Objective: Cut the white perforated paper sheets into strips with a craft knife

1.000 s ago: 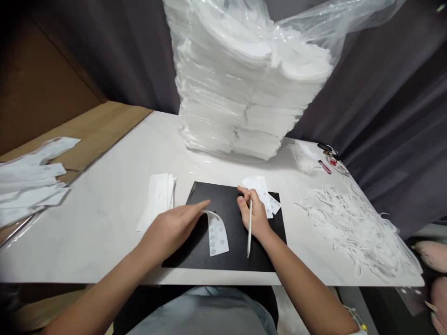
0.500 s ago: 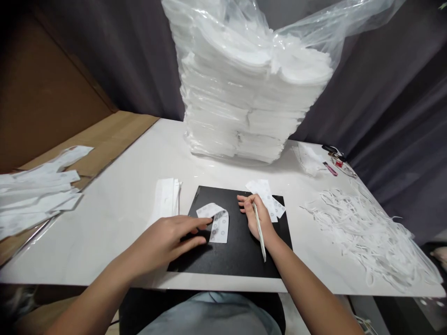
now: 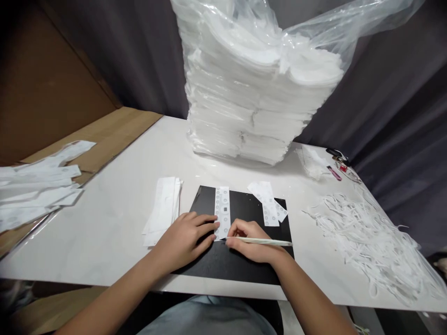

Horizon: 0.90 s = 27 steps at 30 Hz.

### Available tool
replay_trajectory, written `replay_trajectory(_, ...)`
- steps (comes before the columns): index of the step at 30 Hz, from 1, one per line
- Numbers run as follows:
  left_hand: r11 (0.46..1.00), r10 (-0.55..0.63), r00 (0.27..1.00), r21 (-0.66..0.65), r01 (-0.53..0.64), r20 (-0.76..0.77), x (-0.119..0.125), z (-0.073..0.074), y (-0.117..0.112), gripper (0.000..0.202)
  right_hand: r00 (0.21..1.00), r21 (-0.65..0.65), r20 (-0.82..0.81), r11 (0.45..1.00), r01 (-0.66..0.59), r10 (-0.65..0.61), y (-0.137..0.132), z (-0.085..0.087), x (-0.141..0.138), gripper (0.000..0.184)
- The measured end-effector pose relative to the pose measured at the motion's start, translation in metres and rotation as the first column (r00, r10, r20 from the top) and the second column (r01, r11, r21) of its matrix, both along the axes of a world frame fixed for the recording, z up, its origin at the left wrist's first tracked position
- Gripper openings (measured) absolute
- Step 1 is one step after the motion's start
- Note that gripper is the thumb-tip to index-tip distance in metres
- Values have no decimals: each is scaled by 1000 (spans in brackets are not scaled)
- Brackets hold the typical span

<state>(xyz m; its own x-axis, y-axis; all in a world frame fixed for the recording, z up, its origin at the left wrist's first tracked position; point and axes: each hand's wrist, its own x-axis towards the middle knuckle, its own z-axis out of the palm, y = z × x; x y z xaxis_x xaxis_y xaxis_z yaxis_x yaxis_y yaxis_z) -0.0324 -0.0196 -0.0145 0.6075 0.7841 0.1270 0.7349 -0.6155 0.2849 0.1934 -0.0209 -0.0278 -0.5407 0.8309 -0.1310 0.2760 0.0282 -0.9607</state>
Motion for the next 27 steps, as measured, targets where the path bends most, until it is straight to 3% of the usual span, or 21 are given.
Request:
replay_trajectory(3,998,41,999,-45,-40,15,0,1,-1,27,992,-40,125,999,-18,23,2,5,2,19)
replay_trajectory(8,994,55,997,-93,-50,46,1,-5,2,24,990,-100,142,995,16,-1,3,6,1,17)
replay_trajectory(14,995,51,997,-94,-45,58,2,-9,3,22,981,-40,192,999,17,-9,3,8,1,15)
replay_trajectory(23,989,64,996,-139,-55,57,3,-8,2,21,968,-50,250,999,10,3,2,11,0,16)
replay_trajectory(27,982,83,996,-172,-75,37,6,-5,3,19,951,47,307,998,-42,26,-1,11,0,18)
